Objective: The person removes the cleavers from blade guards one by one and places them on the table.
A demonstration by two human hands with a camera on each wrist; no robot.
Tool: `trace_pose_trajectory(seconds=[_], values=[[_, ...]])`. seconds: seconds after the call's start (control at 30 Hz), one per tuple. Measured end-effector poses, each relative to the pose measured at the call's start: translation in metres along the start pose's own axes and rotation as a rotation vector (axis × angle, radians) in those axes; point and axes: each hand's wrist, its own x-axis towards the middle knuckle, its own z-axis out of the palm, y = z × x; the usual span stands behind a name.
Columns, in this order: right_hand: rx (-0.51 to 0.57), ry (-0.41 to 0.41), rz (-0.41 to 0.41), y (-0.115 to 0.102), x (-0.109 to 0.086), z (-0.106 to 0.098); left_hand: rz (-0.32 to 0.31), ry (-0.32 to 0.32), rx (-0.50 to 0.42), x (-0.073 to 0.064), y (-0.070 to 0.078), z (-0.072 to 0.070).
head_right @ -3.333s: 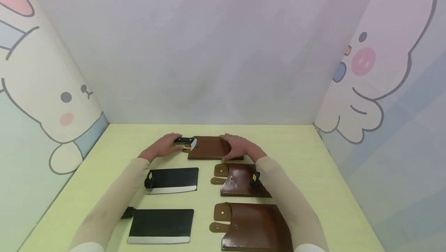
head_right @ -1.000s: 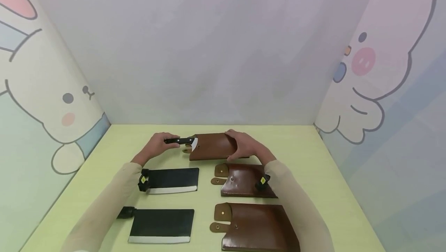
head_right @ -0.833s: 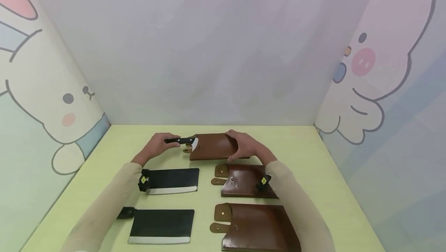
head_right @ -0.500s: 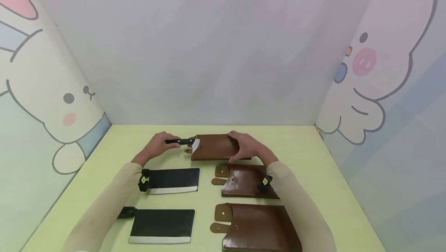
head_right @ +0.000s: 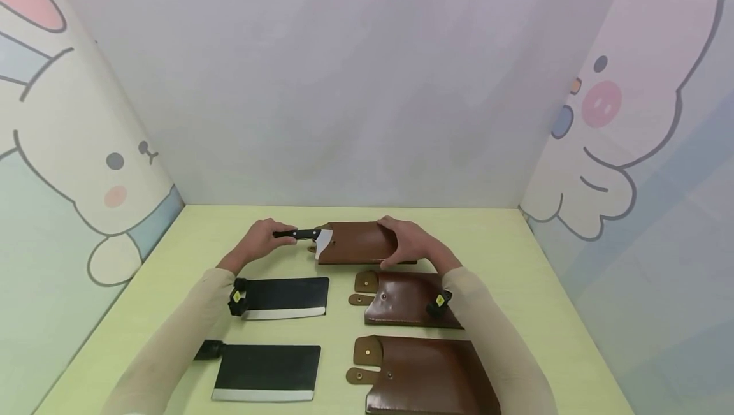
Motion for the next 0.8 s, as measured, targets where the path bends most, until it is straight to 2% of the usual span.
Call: trace_pose_trajectory(seconds=[0.33, 0.57, 0.8], values=[[0.001, -0.005, 0.001, 0.0049, -0.0028, -0.0033, 0.002, 0.027, 0.037, -0.0031, -0.0035, -0.0038], [0.007, -0.009, -0.016, 0.0042, -0.0064, -0.0048, 0.028, 0.035, 0.060, -0.0036, -0.0062, -0.0047], [0.019, -0.004, -0.019, 0.0081, -0.0088, -0.0068, -0.007, 0.037, 0.069, -0.0047, -0.0050, -0.0090]])
